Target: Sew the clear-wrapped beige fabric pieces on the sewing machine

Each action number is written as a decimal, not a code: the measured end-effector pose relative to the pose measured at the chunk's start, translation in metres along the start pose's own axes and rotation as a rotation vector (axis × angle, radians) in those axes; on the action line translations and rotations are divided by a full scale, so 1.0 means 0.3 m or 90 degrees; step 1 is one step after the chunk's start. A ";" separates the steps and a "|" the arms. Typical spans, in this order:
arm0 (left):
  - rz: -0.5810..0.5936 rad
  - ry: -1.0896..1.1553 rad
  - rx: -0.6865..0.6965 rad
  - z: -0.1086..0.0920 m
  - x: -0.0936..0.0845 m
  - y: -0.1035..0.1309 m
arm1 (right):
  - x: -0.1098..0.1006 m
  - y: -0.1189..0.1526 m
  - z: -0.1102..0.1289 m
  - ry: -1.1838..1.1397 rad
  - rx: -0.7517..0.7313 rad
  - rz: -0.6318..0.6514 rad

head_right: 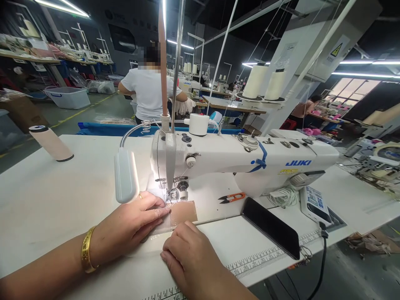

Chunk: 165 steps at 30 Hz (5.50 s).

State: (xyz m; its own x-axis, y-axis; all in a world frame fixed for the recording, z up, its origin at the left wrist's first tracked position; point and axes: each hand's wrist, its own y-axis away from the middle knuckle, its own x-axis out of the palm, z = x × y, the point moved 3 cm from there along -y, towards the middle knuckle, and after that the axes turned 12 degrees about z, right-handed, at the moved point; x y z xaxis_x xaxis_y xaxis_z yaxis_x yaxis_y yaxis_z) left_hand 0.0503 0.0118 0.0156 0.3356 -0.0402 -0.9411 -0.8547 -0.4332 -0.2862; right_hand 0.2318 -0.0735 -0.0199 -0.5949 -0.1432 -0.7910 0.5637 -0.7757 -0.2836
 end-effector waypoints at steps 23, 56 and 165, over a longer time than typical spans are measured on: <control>0.022 -0.069 -0.012 -0.006 0.011 -0.002 | -0.094 -0.028 0.007 -0.029 0.004 0.112; 0.074 0.000 -0.103 0.092 0.010 0.014 | -0.031 -0.116 -0.086 0.155 0.019 0.051; 0.000 0.010 -0.109 0.079 0.014 -0.025 | -0.090 -0.116 -0.132 0.085 0.079 -0.062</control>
State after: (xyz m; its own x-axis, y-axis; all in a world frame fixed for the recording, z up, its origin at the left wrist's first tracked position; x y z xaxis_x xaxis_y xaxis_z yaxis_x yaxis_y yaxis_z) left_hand 0.0487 0.0364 0.0097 0.3425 -0.0533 -0.9380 -0.7754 -0.5798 -0.2501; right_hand 0.2508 -0.0182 -0.0101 -0.5568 0.0126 -0.8305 0.4278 -0.8527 -0.2998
